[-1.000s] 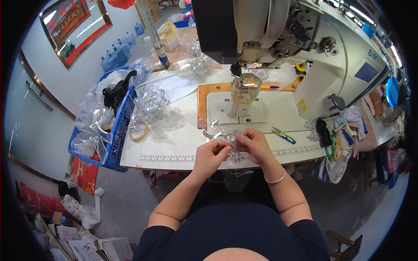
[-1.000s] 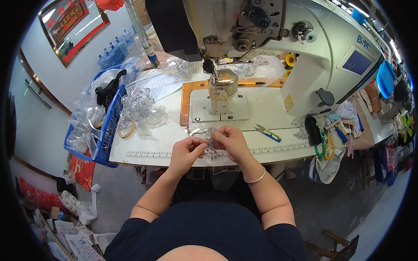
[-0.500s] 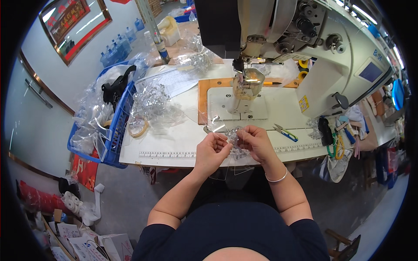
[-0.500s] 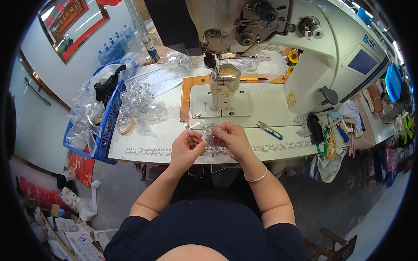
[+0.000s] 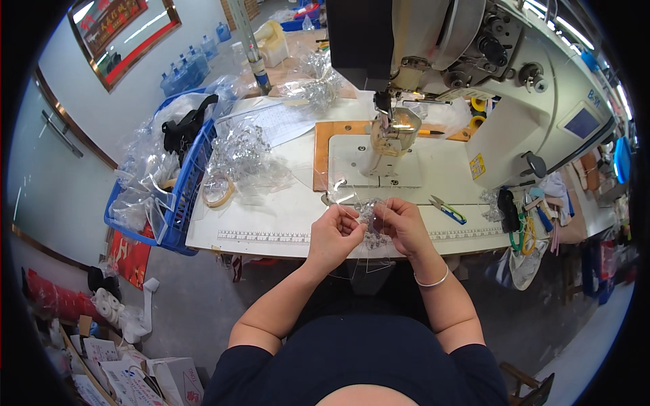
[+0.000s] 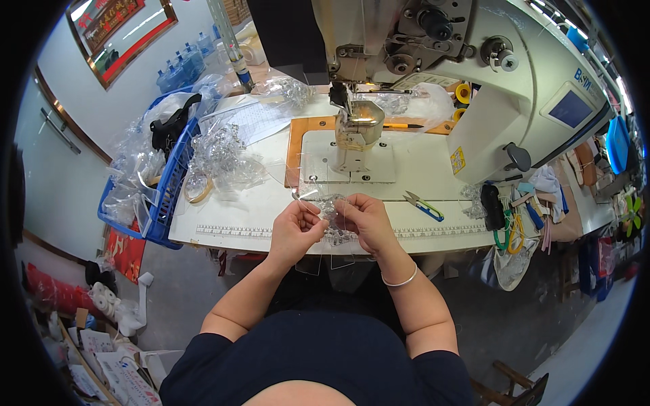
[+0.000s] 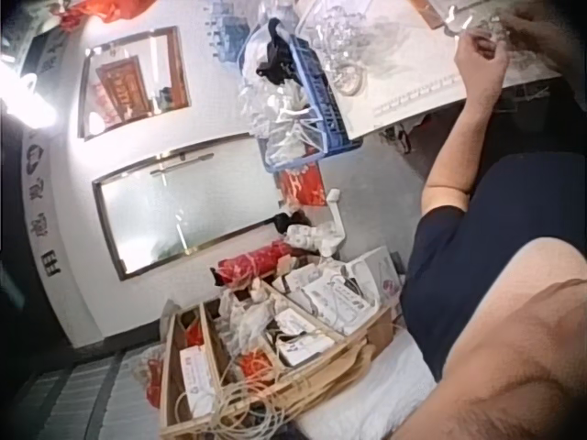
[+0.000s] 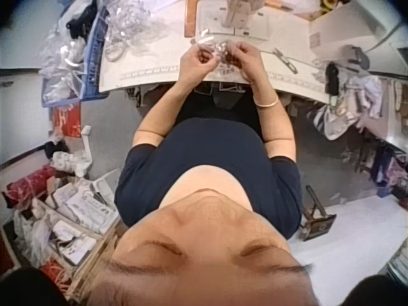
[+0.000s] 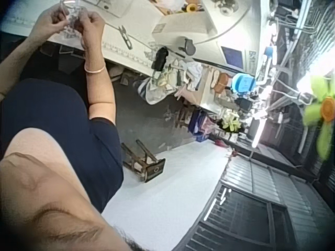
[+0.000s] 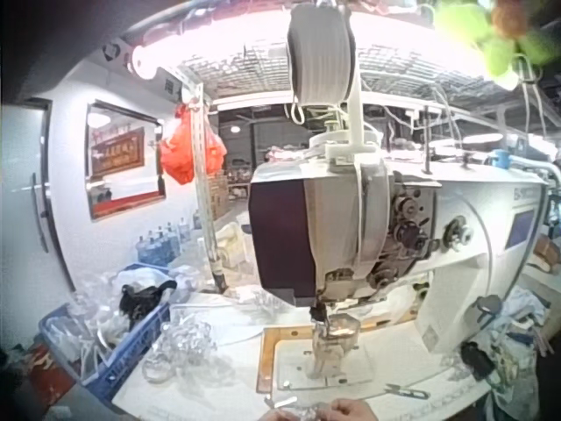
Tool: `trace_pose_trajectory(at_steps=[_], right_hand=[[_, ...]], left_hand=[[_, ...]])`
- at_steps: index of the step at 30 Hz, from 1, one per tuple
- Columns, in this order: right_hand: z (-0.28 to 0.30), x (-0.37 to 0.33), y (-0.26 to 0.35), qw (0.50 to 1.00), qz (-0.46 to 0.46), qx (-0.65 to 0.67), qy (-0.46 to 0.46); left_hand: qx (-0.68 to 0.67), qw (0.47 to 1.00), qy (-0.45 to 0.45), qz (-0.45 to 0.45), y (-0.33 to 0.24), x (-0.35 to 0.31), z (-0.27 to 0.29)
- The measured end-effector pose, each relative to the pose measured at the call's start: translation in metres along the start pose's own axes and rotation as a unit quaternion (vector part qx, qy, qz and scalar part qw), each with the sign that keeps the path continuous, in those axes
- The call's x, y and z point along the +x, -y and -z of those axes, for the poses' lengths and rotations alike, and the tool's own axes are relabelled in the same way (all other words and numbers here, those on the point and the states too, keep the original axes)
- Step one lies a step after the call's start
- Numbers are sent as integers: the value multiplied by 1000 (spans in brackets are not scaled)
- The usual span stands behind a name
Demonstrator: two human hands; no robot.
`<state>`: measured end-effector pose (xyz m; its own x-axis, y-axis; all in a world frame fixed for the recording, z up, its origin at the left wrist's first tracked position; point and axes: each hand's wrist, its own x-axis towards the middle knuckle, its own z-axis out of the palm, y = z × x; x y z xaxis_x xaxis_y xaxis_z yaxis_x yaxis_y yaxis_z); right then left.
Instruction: The person assembles small transparent plastic pieces by hand, then uses a sewing machine to stitch them together. They trim excess thread with scissors and repeat the process with additional pieces.
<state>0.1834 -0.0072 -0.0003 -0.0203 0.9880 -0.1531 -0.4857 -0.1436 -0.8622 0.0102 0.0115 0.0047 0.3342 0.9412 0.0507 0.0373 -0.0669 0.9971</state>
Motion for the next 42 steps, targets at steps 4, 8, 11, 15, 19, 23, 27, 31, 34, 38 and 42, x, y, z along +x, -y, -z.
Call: trace_pose_trajectory(at_steps=[4,8,11,15,19,23,27,31,34,38,42], right_hand=[[-4,-3,2,1000,-15,-2,-9],[0,0,-4,1000,-24,7,-19],[3,2,-10,1000,-12,-4,-27],[-5,-3,-3,998,-39,-2,-48],[-13,-10,0,1000,-26,6,-13],[-14,-9,-12,996,57,-72,-7],[-16,-7,-5,998,22,-58,13],[-16,-5,-6,991,42,-129,-11],[-16,-6,-6,983,64,-168,-35],[-13,-7,-5,986,55,-154,-28],[-12,-9,-3,993,36,-116,1]], left_hand=[[28,1000,-9,-1,2,1,2],[3,1000,-4,12,8,4,5],[-39,999,-19,12,14,5,4],[-55,998,-26,6,20,5,5],[-71,997,-35,21,22,7,7],[-157,985,-29,72,11,4,6],[-252,959,80,102,23,5,17],[-288,951,63,91,29,3,15],[-316,944,53,82,28,0,14],[-355,927,79,93,16,-3,18],[-372,914,124,102,15,-3,21]])
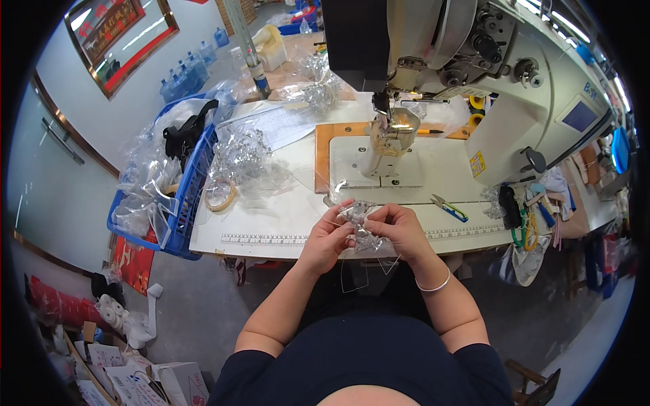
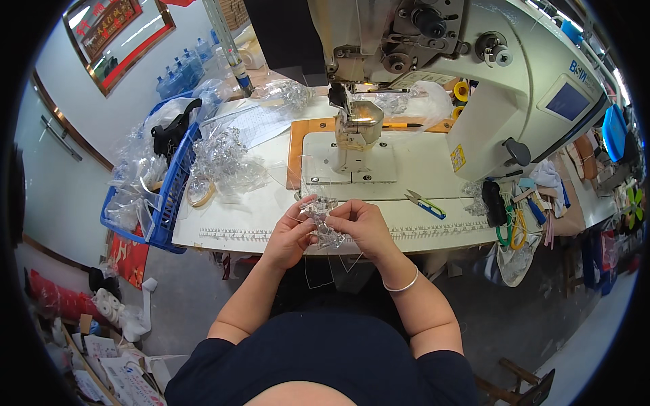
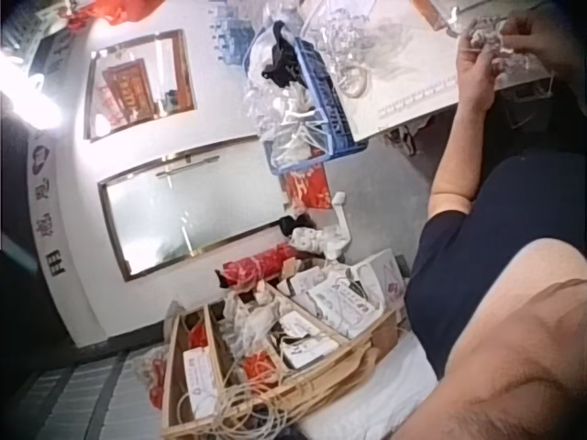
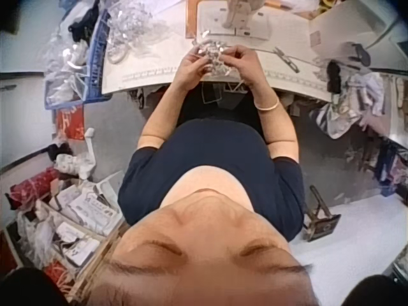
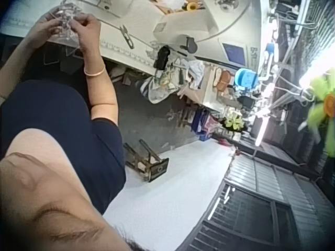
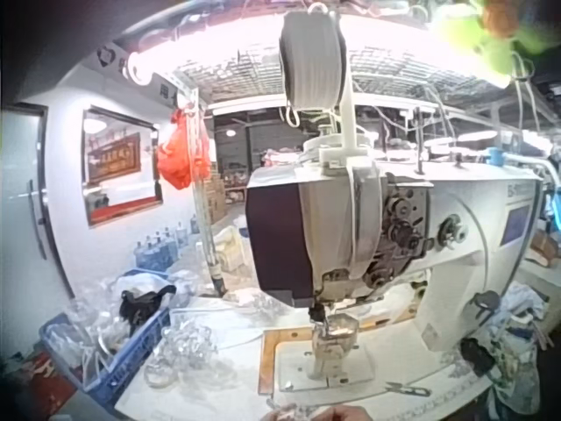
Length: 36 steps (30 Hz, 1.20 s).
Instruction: The person assembles small transparent plastic pieces by hand, then uses a sewing machine to stitch them together. They trim excess thread with scissors and repeat the process with additional pieces.
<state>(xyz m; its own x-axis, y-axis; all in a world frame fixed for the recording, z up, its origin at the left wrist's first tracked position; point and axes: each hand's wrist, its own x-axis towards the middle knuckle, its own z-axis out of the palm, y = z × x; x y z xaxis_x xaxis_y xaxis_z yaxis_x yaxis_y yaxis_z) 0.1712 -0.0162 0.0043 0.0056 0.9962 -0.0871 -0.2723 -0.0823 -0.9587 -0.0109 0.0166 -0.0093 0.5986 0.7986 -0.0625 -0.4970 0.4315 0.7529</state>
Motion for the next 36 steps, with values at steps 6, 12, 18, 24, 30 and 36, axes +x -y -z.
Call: trace_pose_trajectory(at_steps=[6,12,18,24,30,36], right_hand=[[0,-1,-2,1000,5,14,0],[-1,-2,5,1000,9,-20,-14],[-5,-4,16,991,32,-125,-46],[1,0,19,996,3,-85,-3],[-7,-24,61,978,58,-187,78],[-10,-14,40,981,15,-196,-6]], left_hand=[[-41,999,-22,-11,10,1,-1],[-2,997,-52,-60,16,1,-6],[26,991,-47,-125,23,4,-5],[16,992,-69,-107,22,6,-8],[-1,993,-96,-66,18,9,-3],[-56,998,-38,-14,12,1,-10]])
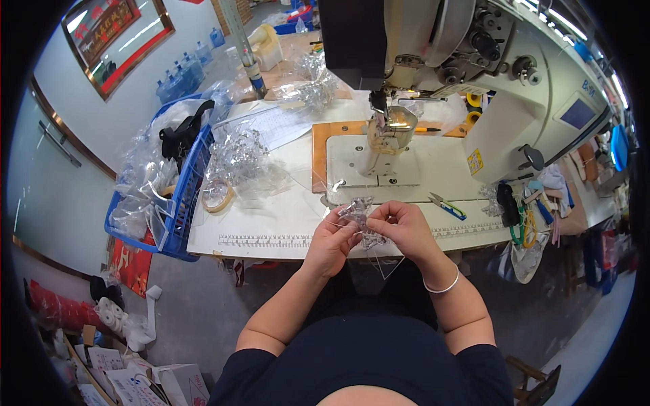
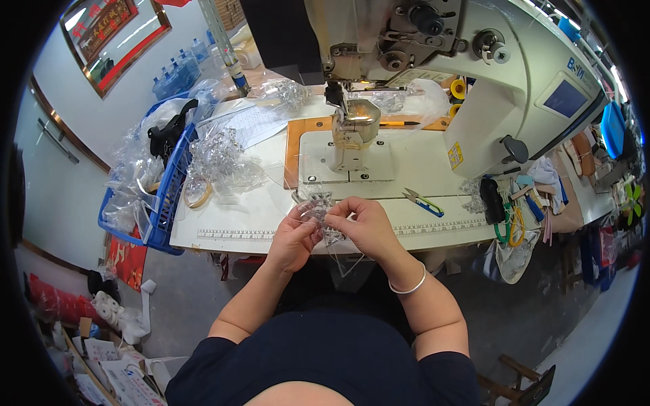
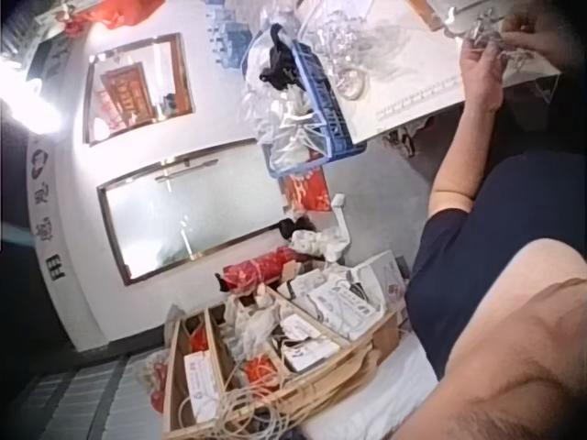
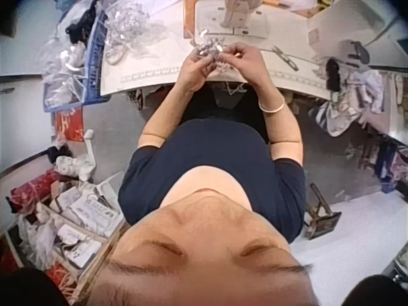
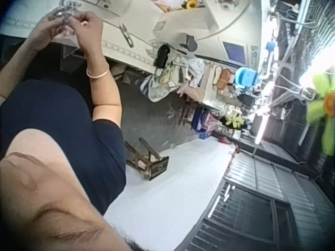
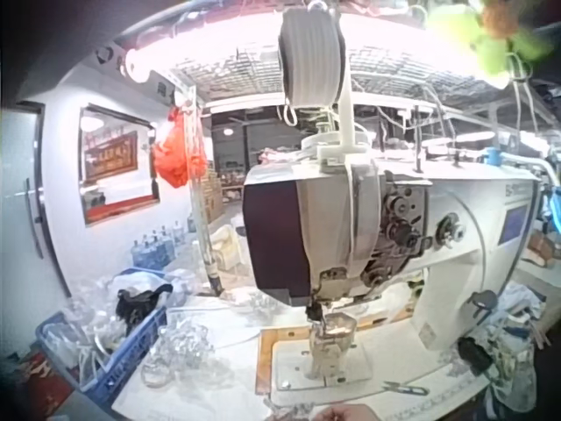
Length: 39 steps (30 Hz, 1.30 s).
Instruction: The person assembles small transparent plastic pieces by hand, then uses a sewing machine to stitch them together. They trim excess thread with scissors and repeat the process with additional pieces.
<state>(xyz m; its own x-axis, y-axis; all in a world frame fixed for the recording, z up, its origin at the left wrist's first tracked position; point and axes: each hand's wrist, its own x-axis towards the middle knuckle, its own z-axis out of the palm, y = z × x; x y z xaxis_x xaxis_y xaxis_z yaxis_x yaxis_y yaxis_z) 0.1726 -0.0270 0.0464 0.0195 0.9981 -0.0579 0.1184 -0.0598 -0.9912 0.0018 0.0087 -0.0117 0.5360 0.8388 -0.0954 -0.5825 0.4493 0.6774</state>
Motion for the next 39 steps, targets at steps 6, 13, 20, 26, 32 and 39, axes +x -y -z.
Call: trace_pose_trajectory(at_steps=[6,13,20,26,32,39], right_hand=[[-2,0,-13,998,22,51,4],[0,-1,-17,998,-3,55,7],[3,-3,-14,999,-15,43,21],[2,-2,-19,999,-15,27,8],[-1,-3,-21,1000,-17,21,-5],[-5,-2,-29,998,21,-19,-52]], left_hand=[[4,1000,11,10,-1,1,2],[-2,1000,0,17,3,3,1],[52,998,18,-40,8,7,6],[39,999,3,-25,7,5,2],[29,1000,-1,-4,6,5,4],[-1,1000,2,-8,7,4,4]])
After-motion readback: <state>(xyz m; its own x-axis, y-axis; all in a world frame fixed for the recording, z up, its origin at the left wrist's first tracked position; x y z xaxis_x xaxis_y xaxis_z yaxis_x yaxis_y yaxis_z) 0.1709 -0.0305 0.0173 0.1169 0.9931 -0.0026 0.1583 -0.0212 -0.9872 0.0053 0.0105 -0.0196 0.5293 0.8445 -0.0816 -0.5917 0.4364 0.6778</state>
